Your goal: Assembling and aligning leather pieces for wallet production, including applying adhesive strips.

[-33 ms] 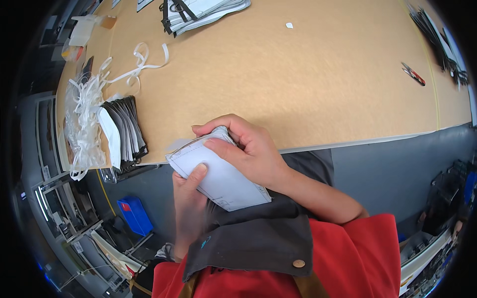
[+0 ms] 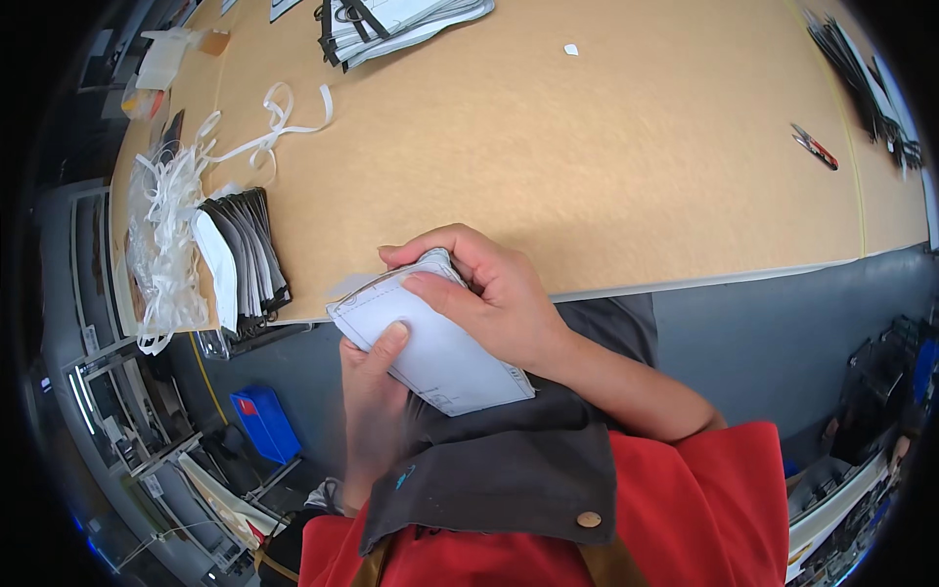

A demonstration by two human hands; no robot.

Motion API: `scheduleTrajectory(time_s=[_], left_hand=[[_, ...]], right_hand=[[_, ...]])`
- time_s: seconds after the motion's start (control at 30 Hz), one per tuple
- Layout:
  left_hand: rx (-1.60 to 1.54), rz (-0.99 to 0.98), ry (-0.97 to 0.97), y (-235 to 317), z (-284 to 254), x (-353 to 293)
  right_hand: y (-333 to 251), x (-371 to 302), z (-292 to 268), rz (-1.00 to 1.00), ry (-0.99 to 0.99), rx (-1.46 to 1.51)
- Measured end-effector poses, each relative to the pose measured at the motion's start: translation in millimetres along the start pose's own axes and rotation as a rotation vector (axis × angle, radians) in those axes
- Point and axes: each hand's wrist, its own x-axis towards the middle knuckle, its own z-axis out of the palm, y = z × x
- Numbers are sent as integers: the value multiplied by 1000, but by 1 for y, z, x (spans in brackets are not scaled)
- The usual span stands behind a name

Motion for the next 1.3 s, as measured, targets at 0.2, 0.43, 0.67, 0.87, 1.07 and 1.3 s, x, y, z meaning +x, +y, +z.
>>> scheduleTrajectory(time_s=[0.2, 0.43, 0.67, 0.87, 1.07, 1.3], left_hand=[[-8, 9, -27, -2, 0, 0], [1, -10, 2, -1, 2, 0], [49, -9, -22, 0, 3, 0], [146, 15, -78, -1, 0, -3], [96, 4, -59, 1, 3, -2], [95, -12, -49, 1, 1, -3]], right_hand=[[-1, -1, 0, -67, 7, -81], [3, -4, 0, -67, 55, -165], [6, -5, 0, -167, 75, -348], [-1, -9, -1, -143, 33, -430], [0, -10, -2, -175, 46, -472], [-6, -8, -6, -149, -46, -451]])
